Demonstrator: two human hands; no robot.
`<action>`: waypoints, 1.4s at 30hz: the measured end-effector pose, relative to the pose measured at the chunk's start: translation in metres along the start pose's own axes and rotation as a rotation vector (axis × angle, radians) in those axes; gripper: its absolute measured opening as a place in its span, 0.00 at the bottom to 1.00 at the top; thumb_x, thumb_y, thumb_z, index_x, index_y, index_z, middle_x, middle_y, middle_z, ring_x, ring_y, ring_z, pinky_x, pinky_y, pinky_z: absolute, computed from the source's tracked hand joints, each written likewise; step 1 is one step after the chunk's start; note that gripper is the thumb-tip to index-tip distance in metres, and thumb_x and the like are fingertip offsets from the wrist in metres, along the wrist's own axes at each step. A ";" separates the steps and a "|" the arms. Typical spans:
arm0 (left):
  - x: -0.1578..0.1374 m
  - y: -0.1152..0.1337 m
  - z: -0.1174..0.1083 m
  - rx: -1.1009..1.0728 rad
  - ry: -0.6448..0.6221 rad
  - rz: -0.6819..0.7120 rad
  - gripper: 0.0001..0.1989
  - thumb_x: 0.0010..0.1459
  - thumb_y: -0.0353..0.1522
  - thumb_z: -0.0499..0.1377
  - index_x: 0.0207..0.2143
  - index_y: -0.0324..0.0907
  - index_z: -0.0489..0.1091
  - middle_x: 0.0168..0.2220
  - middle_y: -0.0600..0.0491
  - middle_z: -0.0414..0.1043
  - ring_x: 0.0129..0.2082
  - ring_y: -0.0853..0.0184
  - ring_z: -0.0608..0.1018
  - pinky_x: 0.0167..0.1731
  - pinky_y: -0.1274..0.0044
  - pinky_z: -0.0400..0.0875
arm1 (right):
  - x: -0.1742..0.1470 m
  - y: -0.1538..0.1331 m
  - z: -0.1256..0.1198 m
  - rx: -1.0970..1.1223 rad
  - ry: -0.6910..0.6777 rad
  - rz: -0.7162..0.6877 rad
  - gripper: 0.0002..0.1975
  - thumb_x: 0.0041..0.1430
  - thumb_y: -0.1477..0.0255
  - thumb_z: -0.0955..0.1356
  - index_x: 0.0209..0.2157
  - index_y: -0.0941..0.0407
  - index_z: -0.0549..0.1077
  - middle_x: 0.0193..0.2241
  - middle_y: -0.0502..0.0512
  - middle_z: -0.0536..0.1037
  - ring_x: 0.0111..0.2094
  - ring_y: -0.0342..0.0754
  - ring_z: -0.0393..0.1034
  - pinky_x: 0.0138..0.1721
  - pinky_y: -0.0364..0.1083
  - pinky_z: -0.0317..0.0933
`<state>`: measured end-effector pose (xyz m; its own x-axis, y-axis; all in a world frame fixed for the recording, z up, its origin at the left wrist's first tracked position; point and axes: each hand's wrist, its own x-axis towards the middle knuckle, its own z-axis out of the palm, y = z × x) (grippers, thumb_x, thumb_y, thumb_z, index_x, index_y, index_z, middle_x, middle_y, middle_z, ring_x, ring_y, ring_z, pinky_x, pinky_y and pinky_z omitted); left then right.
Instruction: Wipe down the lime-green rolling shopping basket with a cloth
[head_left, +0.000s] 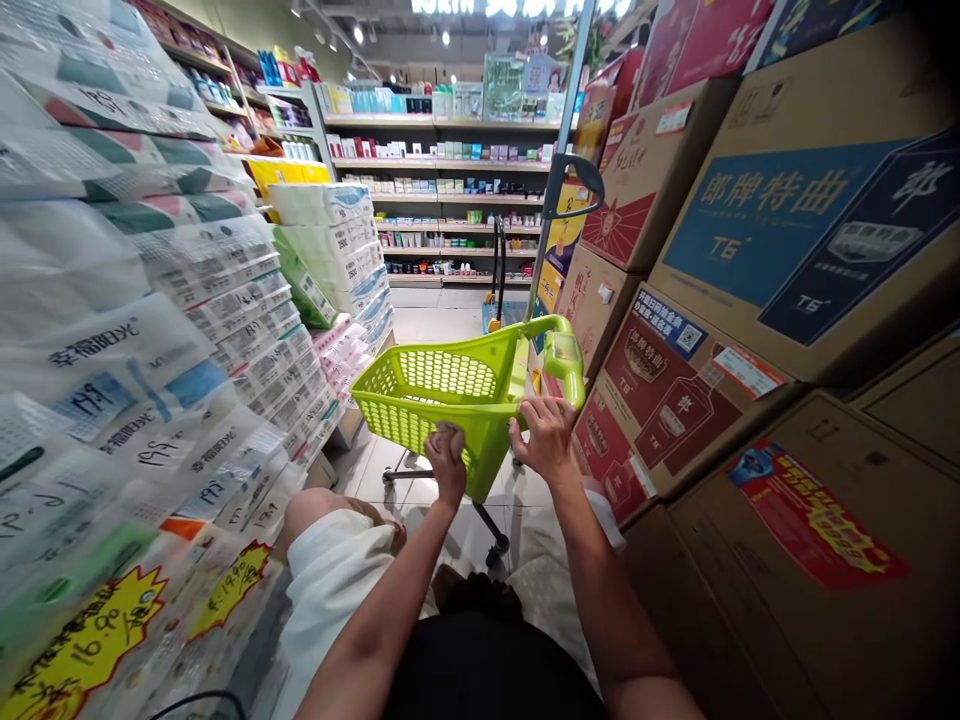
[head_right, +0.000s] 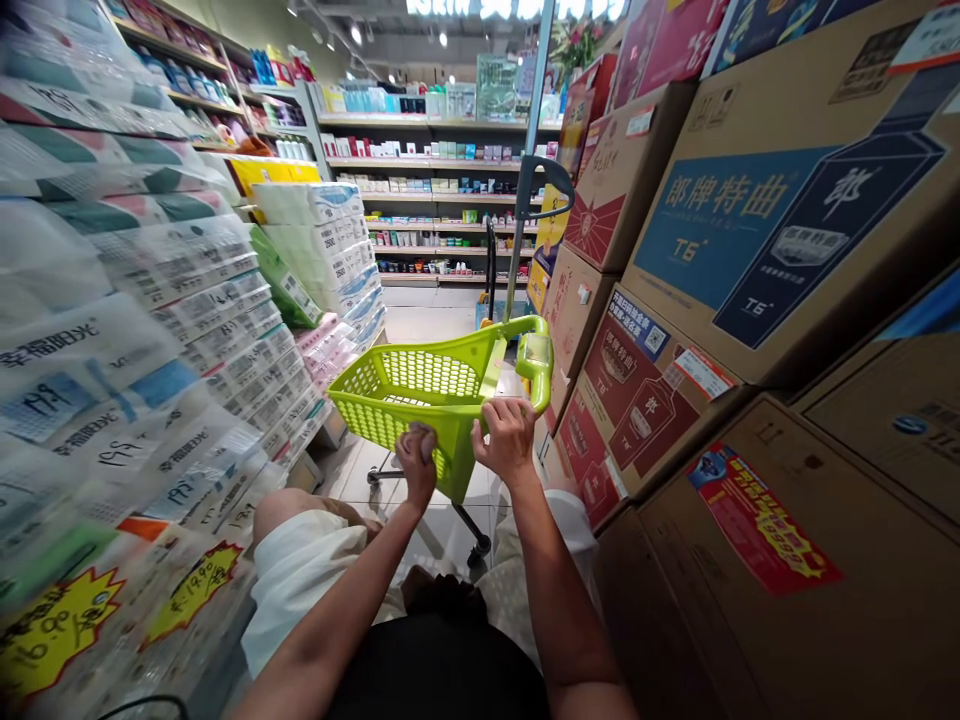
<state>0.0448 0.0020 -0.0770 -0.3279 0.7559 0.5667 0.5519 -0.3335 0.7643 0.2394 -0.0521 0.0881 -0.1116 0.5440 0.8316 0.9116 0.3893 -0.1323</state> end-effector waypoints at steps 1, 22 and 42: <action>-0.012 0.002 0.002 -0.035 -0.072 0.052 0.18 0.55 0.26 0.56 0.48 0.43 0.73 0.51 0.42 0.64 0.53 0.52 0.71 0.58 0.58 0.68 | 0.000 0.000 -0.001 -0.001 0.005 -0.002 0.03 0.59 0.72 0.68 0.36 0.52 0.70 0.38 0.54 0.80 0.44 0.55 0.69 0.56 0.55 0.51; 0.077 0.063 -0.022 -0.049 -0.038 0.160 0.17 0.55 0.27 0.59 0.48 0.43 0.75 0.50 0.44 0.73 0.54 0.52 0.73 0.61 0.56 0.66 | -0.008 0.025 -0.014 0.066 0.003 0.003 0.05 0.56 0.75 0.66 0.36 0.52 0.69 0.39 0.52 0.81 0.43 0.53 0.71 0.55 0.55 0.50; 0.040 0.124 0.005 -0.203 -0.263 0.390 0.19 0.63 0.32 0.59 0.56 0.44 0.74 0.59 0.44 0.72 0.62 0.54 0.70 0.65 0.61 0.64 | -0.011 0.029 -0.013 0.065 -0.025 0.042 0.07 0.54 0.76 0.65 0.35 0.51 0.68 0.39 0.53 0.81 0.43 0.54 0.71 0.55 0.56 0.50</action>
<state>0.1042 -0.0064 0.0386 0.0915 0.6606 0.7451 0.4261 -0.7023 0.5703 0.2724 -0.0568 0.0824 -0.0839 0.5789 0.8111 0.8883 0.4123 -0.2024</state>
